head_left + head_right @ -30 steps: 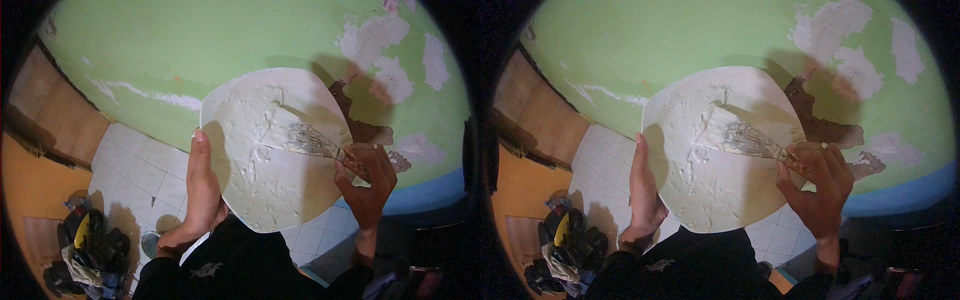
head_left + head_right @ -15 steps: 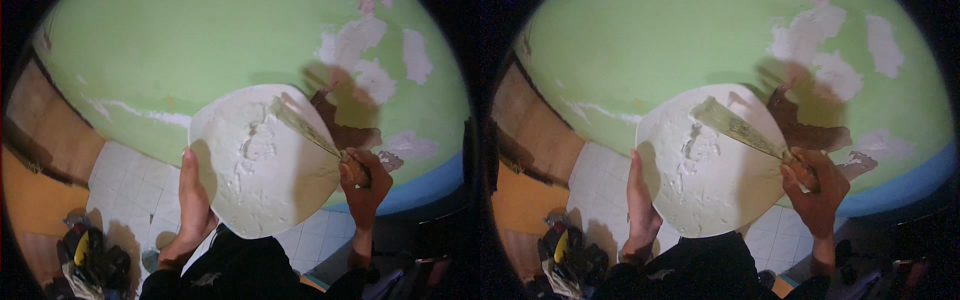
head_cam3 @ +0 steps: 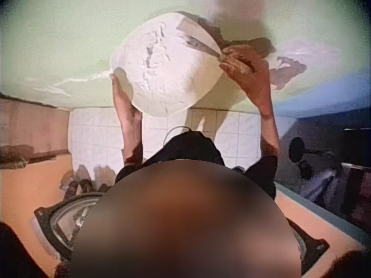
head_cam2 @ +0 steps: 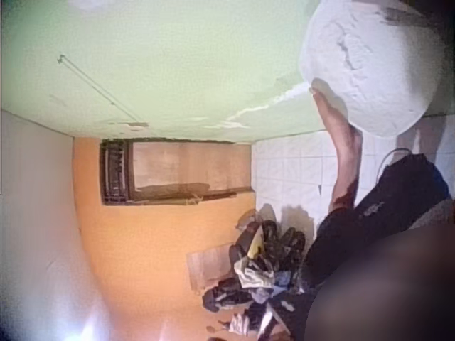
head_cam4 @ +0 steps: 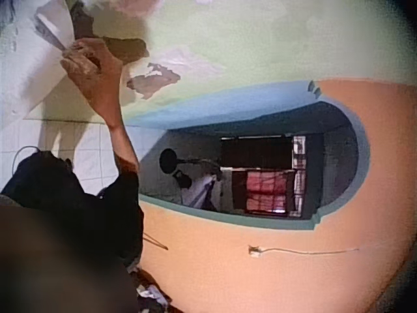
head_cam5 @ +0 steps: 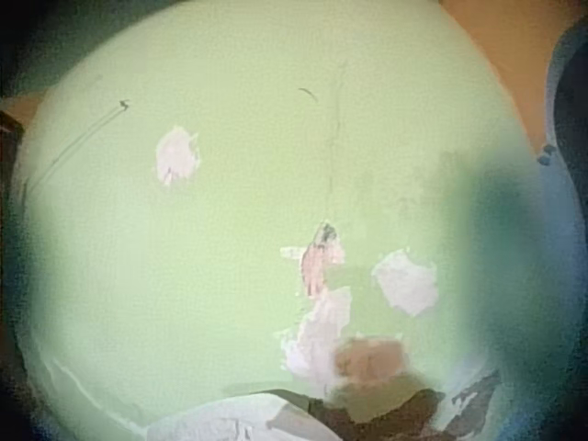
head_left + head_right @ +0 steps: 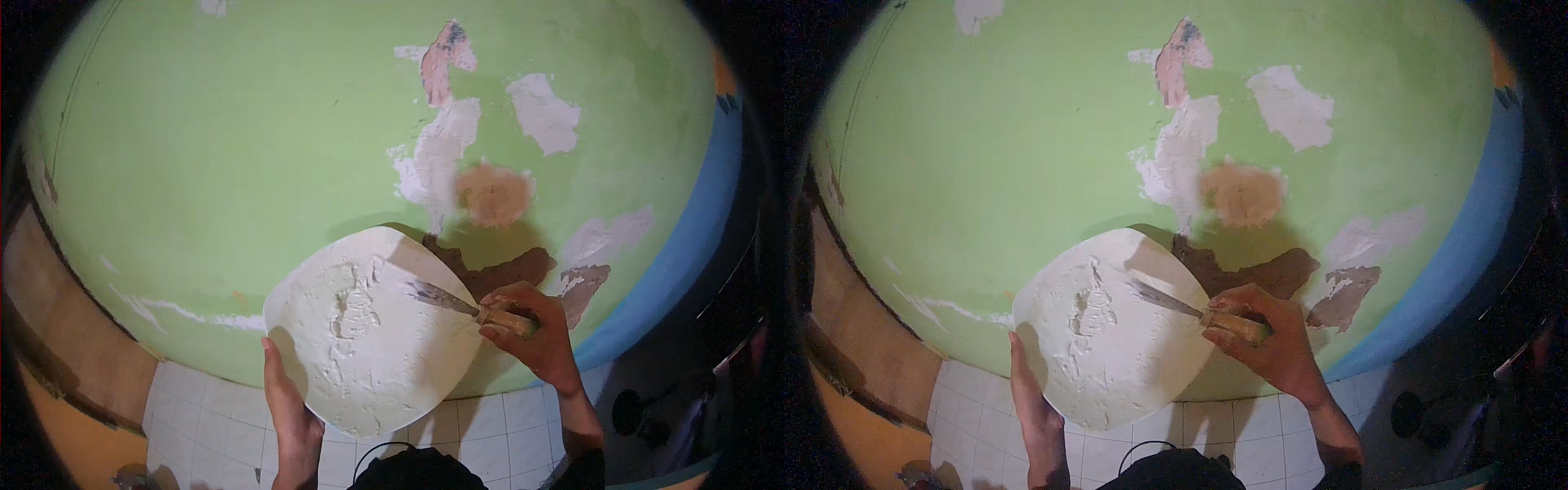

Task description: Patching a damaged area on a wall using putty and a putty knife.

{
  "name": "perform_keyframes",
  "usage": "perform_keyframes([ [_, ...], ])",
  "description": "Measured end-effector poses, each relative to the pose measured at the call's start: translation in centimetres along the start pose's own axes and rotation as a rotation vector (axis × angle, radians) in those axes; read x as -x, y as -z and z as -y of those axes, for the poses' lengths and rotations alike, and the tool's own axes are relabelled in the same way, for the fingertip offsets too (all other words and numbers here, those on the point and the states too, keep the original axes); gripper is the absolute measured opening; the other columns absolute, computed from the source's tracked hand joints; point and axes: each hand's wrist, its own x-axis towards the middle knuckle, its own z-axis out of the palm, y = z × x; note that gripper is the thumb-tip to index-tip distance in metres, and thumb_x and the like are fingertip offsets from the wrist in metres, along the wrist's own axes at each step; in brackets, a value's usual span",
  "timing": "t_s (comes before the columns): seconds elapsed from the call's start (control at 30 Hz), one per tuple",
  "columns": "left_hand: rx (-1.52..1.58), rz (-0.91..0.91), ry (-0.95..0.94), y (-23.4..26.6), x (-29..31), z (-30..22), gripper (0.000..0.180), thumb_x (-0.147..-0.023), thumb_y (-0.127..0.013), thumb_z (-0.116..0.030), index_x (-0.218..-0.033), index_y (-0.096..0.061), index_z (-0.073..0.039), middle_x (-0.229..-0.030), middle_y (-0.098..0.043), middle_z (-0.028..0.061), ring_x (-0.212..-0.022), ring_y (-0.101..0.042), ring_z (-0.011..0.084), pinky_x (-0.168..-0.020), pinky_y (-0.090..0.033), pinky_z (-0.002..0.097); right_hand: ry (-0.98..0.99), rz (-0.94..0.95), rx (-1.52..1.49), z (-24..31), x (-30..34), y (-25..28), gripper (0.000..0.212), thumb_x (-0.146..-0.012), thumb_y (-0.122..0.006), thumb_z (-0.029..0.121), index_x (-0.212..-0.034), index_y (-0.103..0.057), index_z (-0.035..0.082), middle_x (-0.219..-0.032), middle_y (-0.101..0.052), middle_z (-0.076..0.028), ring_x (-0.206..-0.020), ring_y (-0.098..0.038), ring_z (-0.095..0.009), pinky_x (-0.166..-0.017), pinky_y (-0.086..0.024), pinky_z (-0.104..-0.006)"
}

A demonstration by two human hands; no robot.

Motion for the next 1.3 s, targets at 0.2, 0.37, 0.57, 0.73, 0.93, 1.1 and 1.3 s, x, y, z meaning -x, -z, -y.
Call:
perform_keyframes([
  [0.2, 0.023, 0.031, -0.007, -0.3, -0.6, 0.1, 0.065, -0.103, -0.038, -0.052, -0.145, -0.034, -0.002, -0.140, -0.048, 0.0140, -0.125, -0.053, 0.0267, -0.103, -0.046, 0.0412, -0.176, -0.075, -0.184, -0.7, -0.2, 1.1, 0.029, -0.087, -0.074, 0.018, -0.111, -0.060, 0.006, -0.090, -0.069, -0.003, -0.073, -0.063, -0.010, -0.064, -0.052, -0.0255],
  [0.37, 0.005, 0.037, 0.008, -1.0, -1.5, 0.5, 0.065, -0.102, -0.039, -0.052, -0.145, -0.034, -0.003, -0.139, -0.049, 0.0139, -0.124, -0.053, 0.0267, -0.102, -0.047, 0.0413, -0.256, -0.124, -0.351, -1.6, -0.7, 1.0, 0.025, -0.093, -0.068, 0.022, -0.111, -0.061, 0.006, -0.069, -0.065, -0.003, -0.050, -0.045, -0.001, -0.042, -0.031, -0.0195],
  [0.57, 0.022, 0.049, 0.011, -1.0, -1.5, 0.7, 0.065, -0.102, -0.039, -0.052, -0.145, -0.035, -0.003, -0.138, -0.050, 0.0141, -0.123, -0.054, 0.0272, -0.101, -0.047, 0.0418, -0.312, -0.076, -0.446, -1.1, -1.0, 1.1, 0.026, -0.094, -0.066, 0.023, -0.110, -0.061, 0.003, -0.072, -0.065, -0.005, -0.050, -0.048, -0.004, -0.042, -0.034, -0.0207],
  [0.73, 0.024, 0.073, 0.008, -0.8, -1.5, 0.7, 0.064, -0.103, -0.038, -0.052, -0.145, -0.035, -0.003, -0.138, -0.050, 0.0146, -0.124, -0.054, 0.0274, -0.102, -0.047, 0.0422, -0.322, -0.088, -0.531, -1.0, -0.9, 0.9, 0.028, -0.094, -0.066, 0.024, -0.110, -0.061, 0.001, -0.075, -0.065, -0.007, -0.052, -0.050, -0.005, -0.043, -0.037, -0.0215],
  [0.93, 0.008, 0.034, 0.031, 0.1, -0.2, -0.2, 0.065, -0.103, -0.038, -0.052, -0.145, -0.035, -0.002, -0.139, -0.049, 0.0155, -0.125, -0.053, 0.0281, -0.102, -0.047, 0.0421, -0.141, -0.346, -0.320, 0.4, -3.5, 0.5, 0.024, -0.095, -0.066, 0.020, -0.109, -0.062, 0.001, -0.076, -0.064, -0.004, -0.057, -0.051, -0.004, -0.047, -0.039, -0.0214],
  [1.1, 0.001, -0.025, 0.045, 0.9, -0.2, -0.5, 0.065, -0.103, -0.037, -0.051, -0.144, -0.035, -0.001, -0.139, -0.049, 0.0155, -0.125, -0.053, 0.0277, -0.102, -0.047, 0.0416, 0.060, -0.484, -0.151, 2.5, -10.1, 2.7, 0.020, -0.093, -0.068, 0.018, -0.105, -0.064, 0.002, -0.076, -0.064, -0.001, -0.059, -0.050, -0.002, -0.047, -0.036, -0.0208],
  [1.3, 0.021, -0.019, 0.032, 0.6, 0.8, -0.7, 0.064, -0.103, -0.040, -0.049, -0.144, -0.036, -0.001, -0.139, -0.048, 0.0142, -0.124, -0.053, 0.0273, -0.102, -0.047, 0.0416, 0.098, -0.463, -0.085, 3.8, -14.7, 8.2, 0.016, -0.091, -0.070, 0.017, -0.099, -0.067, 0.003, -0.070, -0.064, 0.000, -0.054, -0.048, -0.002, -0.045, -0.032, -0.0200],
])
